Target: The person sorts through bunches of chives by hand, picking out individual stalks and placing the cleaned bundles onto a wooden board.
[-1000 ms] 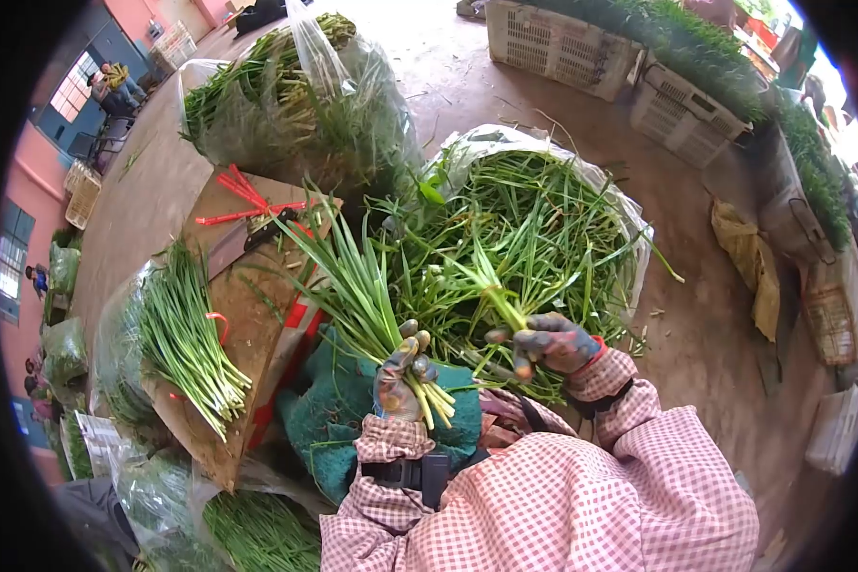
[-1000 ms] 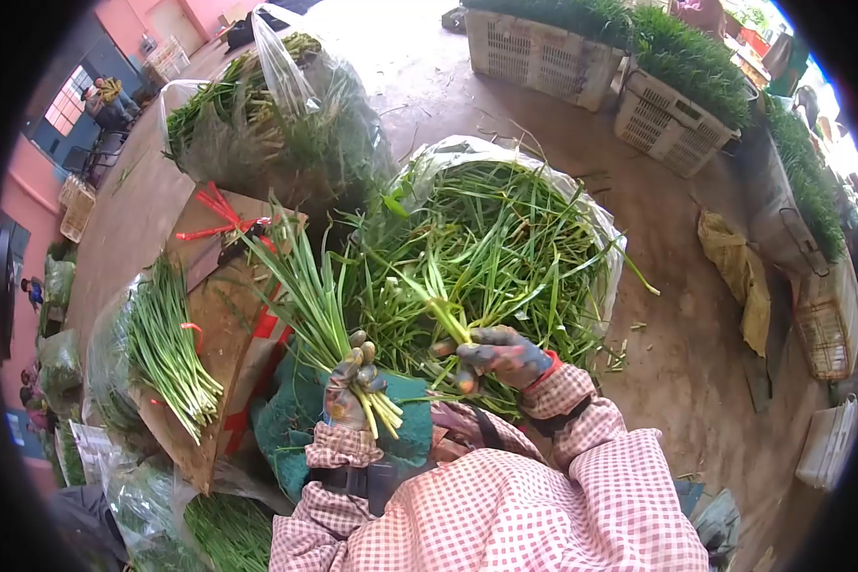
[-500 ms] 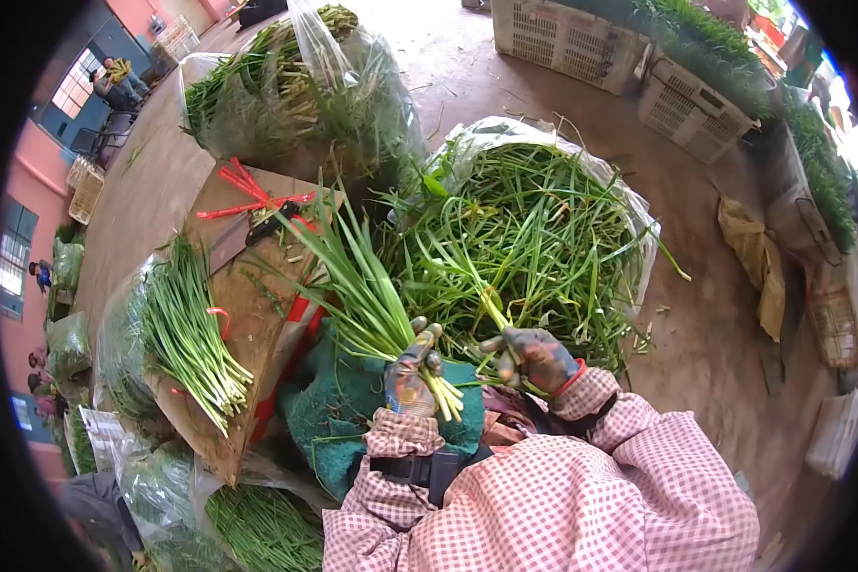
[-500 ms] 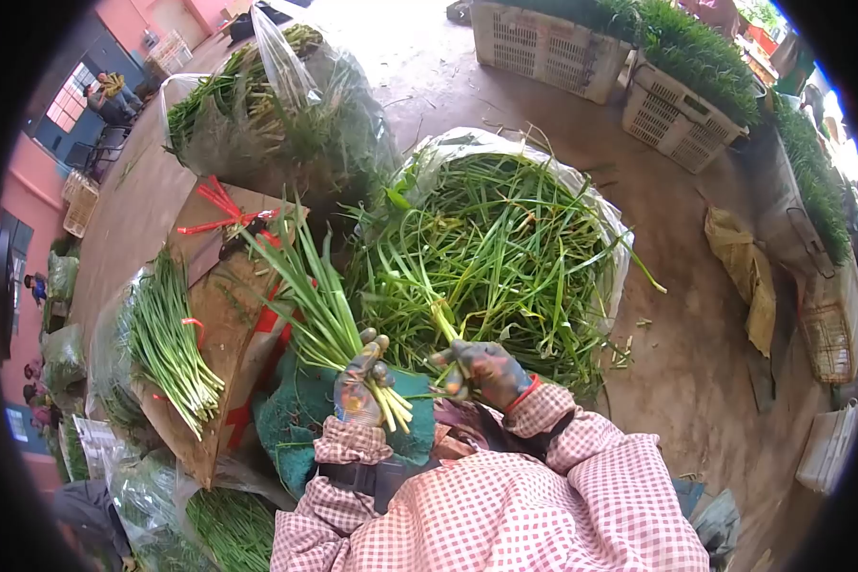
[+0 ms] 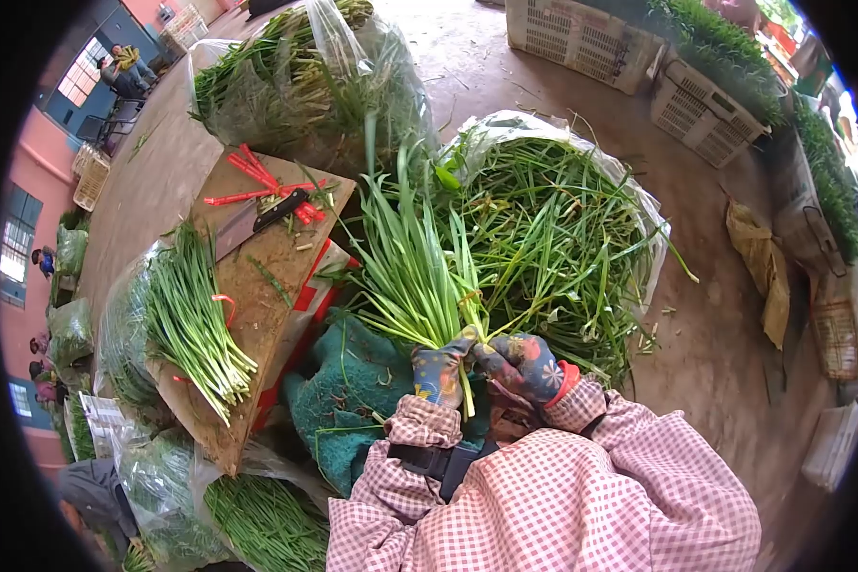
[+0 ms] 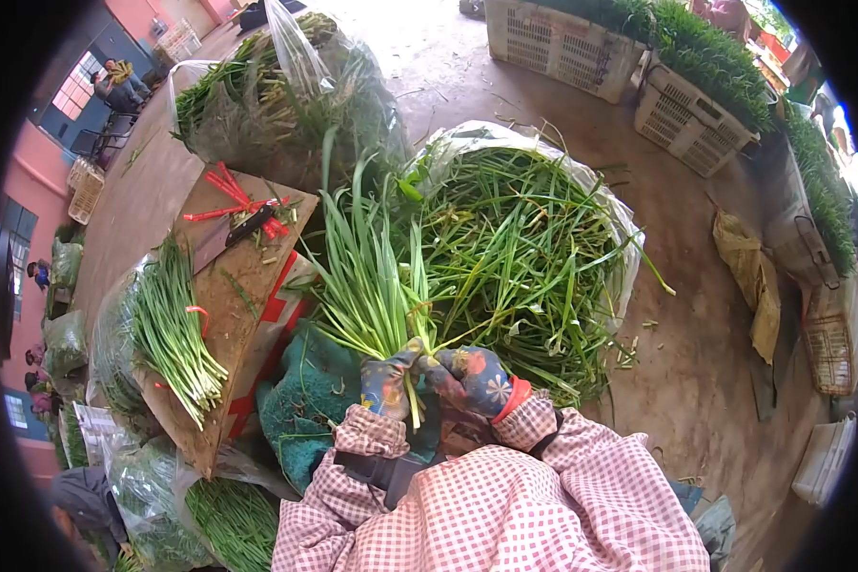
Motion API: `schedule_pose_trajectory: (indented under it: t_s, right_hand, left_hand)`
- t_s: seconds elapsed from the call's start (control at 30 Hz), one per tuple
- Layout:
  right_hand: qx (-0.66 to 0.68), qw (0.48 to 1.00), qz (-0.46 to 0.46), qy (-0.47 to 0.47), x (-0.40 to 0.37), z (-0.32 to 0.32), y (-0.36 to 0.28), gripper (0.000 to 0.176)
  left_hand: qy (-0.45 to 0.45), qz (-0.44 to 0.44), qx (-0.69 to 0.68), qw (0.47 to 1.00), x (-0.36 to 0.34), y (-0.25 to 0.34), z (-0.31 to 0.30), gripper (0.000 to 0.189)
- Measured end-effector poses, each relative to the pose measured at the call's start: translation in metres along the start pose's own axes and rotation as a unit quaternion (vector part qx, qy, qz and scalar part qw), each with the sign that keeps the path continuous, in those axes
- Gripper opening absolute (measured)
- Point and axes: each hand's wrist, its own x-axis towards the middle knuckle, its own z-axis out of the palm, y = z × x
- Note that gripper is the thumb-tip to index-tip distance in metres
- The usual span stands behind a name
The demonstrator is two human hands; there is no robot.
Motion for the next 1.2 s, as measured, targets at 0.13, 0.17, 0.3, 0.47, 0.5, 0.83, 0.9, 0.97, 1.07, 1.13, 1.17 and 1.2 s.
schedule_pose_trajectory:
  t_s: [0.13, 0.17, 0.3, 0.47, 0.5, 0.83, 0.9, 0.97, 1.07, 1.13, 1.17, 1.2]
  right_hand:
    - [-0.121, 0.991, -0.060, -0.018, 0.001, -0.003, -0.003, 0.024]
    - [-0.145, 0.986, -0.087, -0.007, 0.002, -0.002, -0.004, 0.025]
    - [0.047, 0.991, 0.105, 0.062, 0.002, -0.007, 0.003, 0.026]
    - [0.215, 0.946, 0.076, 0.229, 0.037, -0.075, 0.005, 0.023]
    - [0.227, 0.941, 0.022, 0.251, 0.043, -0.094, 0.013, 0.022]
    - [-0.094, 0.982, 0.008, 0.161, 0.039, -0.111, -0.022, 0.034]
    - [0.008, 0.997, -0.067, 0.045, 0.045, -0.069, 0.009, 0.033]
    - [-0.077, 0.995, 0.035, -0.044, 0.054, -0.049, -0.019, 0.038]
    - [-0.216, 0.968, 0.026, -0.124, 0.071, -0.035, -0.020, 0.034]
    - [-0.246, 0.963, -0.020, -0.110, 0.078, -0.032, -0.013, 0.030]
    - [-0.273, 0.955, -0.064, -0.094, 0.080, -0.030, -0.009, 0.026]
    - [-0.273, 0.955, -0.062, -0.096, 0.082, -0.029, -0.005, 0.026]
  left_hand:
    - [-0.067, -0.003, 0.039, 0.997, 0.024, -0.022, -0.027, 0.014]
    - [-0.072, -0.070, -0.083, 0.991, 0.025, -0.020, -0.027, 0.015]
    - [-0.025, -0.088, -0.013, 0.996, 0.010, 0.005, -0.013, 0.021]
    - [-0.079, -0.133, 0.003, 0.988, 0.019, -0.003, -0.026, 0.028]
    - [-0.148, -0.147, -0.046, 0.977, 0.024, -0.007, -0.040, 0.034]
    - [-0.195, -0.195, -0.057, 0.959, 0.026, -0.006, -0.045, 0.034]
    - [-0.106, -0.134, -0.025, 0.985, 0.007, 0.006, -0.022, 0.023]
    - [-0.125, -0.138, -0.056, 0.981, 0.006, 0.005, -0.026, 0.022]
    - [-0.125, -0.109, -0.077, 0.983, 0.016, -0.013, -0.040, 0.023]
    - [-0.086, -0.132, -0.118, 0.980, 0.019, -0.020, -0.040, 0.023]
    - [-0.086, -0.132, -0.120, 0.980, 0.023, -0.022, -0.044, 0.023]
    - [-0.141, -0.150, -0.134, 0.969, 0.027, -0.024, -0.050, 0.022]
